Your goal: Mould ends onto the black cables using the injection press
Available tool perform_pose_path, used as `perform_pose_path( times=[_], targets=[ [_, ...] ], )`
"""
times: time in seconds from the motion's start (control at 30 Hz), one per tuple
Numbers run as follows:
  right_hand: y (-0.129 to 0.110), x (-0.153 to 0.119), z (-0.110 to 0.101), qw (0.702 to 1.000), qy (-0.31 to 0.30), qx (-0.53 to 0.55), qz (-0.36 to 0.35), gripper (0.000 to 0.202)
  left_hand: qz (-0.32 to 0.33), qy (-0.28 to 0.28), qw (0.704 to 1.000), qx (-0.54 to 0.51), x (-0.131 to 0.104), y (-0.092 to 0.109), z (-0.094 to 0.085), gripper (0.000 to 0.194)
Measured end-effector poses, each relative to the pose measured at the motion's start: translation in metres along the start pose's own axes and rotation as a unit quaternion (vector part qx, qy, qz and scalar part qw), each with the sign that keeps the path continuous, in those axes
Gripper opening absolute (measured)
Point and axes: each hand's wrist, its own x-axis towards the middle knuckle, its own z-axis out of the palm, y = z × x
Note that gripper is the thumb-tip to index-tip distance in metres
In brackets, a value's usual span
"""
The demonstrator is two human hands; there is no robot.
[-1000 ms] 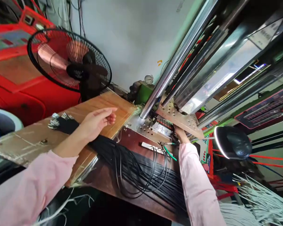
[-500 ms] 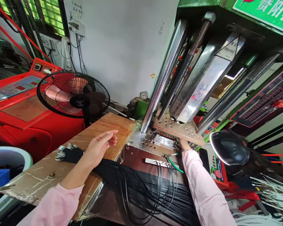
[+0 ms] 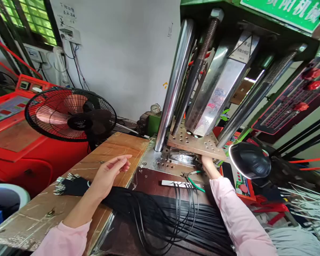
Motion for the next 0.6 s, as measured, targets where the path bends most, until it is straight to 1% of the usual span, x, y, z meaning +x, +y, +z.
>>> perform_pose_path(
  times=[0.07,0.1,0.17,0.27,0.37,0.43,0.47,0.53,0.6],
  targets=[
    [-0.002,-0.014,0.009,0.996,-0.027,0.049,0.074,0.060,0.005,-0.001,1.000,0.024,0.000,-0.001,0.000,0.044],
    [-0.004,-0.020,0.016,0.991,-0.046,0.071,0.103,0.061,0.007,-0.001,0.999,0.036,0.000,-0.002,-0.001,0.045],
    [-0.013,-0.032,0.033,0.979,-0.092,0.115,0.145,0.056,0.015,0.000,0.998,0.064,0.000,-0.003,-0.002,0.046],
    [-0.030,-0.044,0.056,0.955,-0.166,0.166,0.180,0.045,0.027,0.003,0.994,0.104,-0.001,-0.002,-0.004,0.045],
    [-0.044,-0.049,0.069,0.929,-0.241,0.201,0.194,0.034,0.022,0.003,0.991,0.135,-0.002,0.000,-0.003,0.040],
    [-0.049,-0.051,0.069,0.920,-0.287,0.204,0.172,0.024,0.021,0.009,0.989,0.146,-0.001,0.003,-0.003,0.038],
    [-0.051,-0.051,0.068,0.925,-0.304,0.181,0.141,0.021,0.021,0.013,0.988,0.151,-0.001,0.003,-0.003,0.038],
    [-0.051,-0.050,0.066,0.947,-0.309,0.082,0.044,0.025,0.015,0.025,0.987,0.160,0.001,0.005,-0.005,0.038],
    [-0.049,-0.048,0.065,0.955,-0.287,-0.043,-0.057,0.026,0.014,0.030,0.986,0.162,0.003,0.007,-0.007,0.035]
  ],
)
